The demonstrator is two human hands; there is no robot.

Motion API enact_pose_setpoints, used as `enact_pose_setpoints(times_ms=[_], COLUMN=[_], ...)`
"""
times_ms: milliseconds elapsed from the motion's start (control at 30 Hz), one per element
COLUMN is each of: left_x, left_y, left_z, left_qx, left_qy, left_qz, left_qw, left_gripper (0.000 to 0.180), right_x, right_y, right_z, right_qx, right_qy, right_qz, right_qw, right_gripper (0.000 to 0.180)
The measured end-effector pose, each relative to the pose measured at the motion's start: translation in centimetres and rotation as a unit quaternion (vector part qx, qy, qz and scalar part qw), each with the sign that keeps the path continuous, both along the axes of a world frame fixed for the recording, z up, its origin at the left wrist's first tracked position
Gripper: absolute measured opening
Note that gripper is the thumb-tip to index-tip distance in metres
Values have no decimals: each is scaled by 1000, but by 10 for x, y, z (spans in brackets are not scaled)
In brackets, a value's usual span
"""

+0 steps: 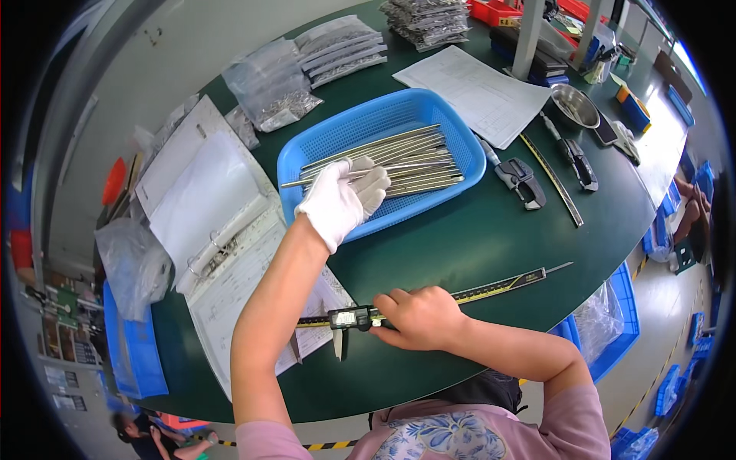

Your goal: Using a digital caliper to measure the dimensions of metal rods at a quality control workstation.

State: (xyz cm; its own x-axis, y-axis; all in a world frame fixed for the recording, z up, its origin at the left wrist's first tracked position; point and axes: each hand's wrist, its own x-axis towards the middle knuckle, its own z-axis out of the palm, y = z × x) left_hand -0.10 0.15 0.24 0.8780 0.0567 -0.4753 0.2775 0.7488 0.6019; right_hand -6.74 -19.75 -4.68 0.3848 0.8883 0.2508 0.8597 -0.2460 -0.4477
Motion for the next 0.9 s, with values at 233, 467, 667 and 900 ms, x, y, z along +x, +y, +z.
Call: enact_pose_setpoints(times_ms=[233, 467, 667, 900], left_x=[-24, -15, 16, 58], left_y=[8, 2, -10, -20], left_z=[6, 17, 13, 19], left_qx=[-167, -50, 600, 875], left_qy=[-34, 118, 7, 3], left_qz=[101, 74, -72, -248], left_qw=[980, 989, 797, 415], left_gripper=[27, 27, 24, 17], right_x=[8, 8, 5, 6], right_y=[-15, -14, -12, -14], right_z=[5, 4, 7, 6], right_qx=[-10, 1, -15, -15], right_qy=[50, 55, 69, 65], right_qz=[20, 28, 23, 18], right_qw=[999, 998, 997, 998], right_gripper=[31, 31, 30, 30])
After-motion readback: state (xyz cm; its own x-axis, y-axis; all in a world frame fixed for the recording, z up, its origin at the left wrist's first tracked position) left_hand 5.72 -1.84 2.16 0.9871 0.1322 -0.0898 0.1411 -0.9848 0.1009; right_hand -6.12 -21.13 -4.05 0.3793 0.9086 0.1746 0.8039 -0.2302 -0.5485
